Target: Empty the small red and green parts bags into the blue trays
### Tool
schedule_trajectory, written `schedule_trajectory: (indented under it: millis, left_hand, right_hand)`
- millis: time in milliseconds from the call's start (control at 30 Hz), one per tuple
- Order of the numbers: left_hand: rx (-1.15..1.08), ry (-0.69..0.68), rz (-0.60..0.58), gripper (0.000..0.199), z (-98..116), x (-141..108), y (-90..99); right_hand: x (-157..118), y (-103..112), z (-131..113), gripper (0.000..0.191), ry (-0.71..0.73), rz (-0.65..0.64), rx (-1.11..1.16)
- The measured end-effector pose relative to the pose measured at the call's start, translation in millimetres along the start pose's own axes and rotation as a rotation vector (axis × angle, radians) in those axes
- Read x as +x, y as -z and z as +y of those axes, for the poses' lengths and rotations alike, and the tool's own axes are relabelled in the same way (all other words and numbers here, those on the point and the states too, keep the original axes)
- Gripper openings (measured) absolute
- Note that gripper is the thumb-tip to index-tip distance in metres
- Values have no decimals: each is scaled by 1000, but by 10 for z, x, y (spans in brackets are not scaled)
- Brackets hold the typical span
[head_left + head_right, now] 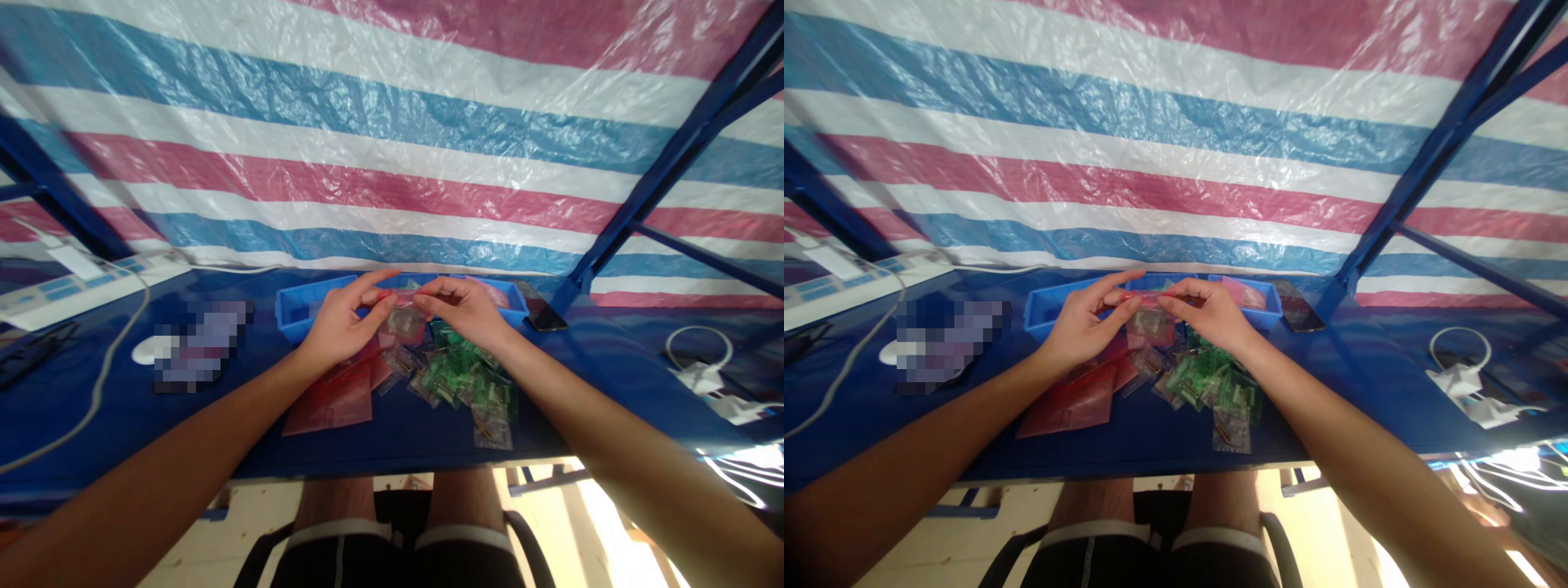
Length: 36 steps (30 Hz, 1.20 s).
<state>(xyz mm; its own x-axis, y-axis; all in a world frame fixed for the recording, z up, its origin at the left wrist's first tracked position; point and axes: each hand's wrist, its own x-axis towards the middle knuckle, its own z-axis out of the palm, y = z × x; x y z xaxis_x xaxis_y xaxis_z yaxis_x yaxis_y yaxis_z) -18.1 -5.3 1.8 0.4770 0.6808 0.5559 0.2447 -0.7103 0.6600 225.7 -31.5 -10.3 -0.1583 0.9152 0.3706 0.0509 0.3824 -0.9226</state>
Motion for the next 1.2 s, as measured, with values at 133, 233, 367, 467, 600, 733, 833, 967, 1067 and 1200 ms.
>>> schedule_trajectory:
  millis: [133,233,367,467,600,733,833,967,1067,1200]
  left_hand:
    - [41,-31,48,49,7,-10,-11]
    - [91,-44,23,51,-2,-10,-3]
    - [110,-20,-80,64,-34,0,0]
    - [49,-10,-97,72,-62,10,-13]
    - [6,22,-37,76,-88,15,-26]
    - [-29,3,-17,74,-102,15,-25]
    - [-40,-15,17,70,-103,16,-25]
    - [-62,33,56,63,-82,16,-26]
    - [-75,43,58,61,-69,20,-22]
    - [-64,35,46,62,-67,23,-19]
  right_hand:
    - [-7,-5,-23,34,23,41,-27]
    - [-10,-14,-53,36,32,64,-39]
    - [5,6,-55,36,96,173,-64]
    - [10,45,-57,31,164,219,-152]
    - [-8,74,-94,29,212,221,-269]
    - [-16,71,-114,32,209,225,-298]
    - [-15,59,-102,35,187,232,-291]
    - [-26,21,-88,34,148,116,-250]
    - [-38,-5,-100,33,127,124,-251]
    - [-34,-4,-125,36,70,121,-190]
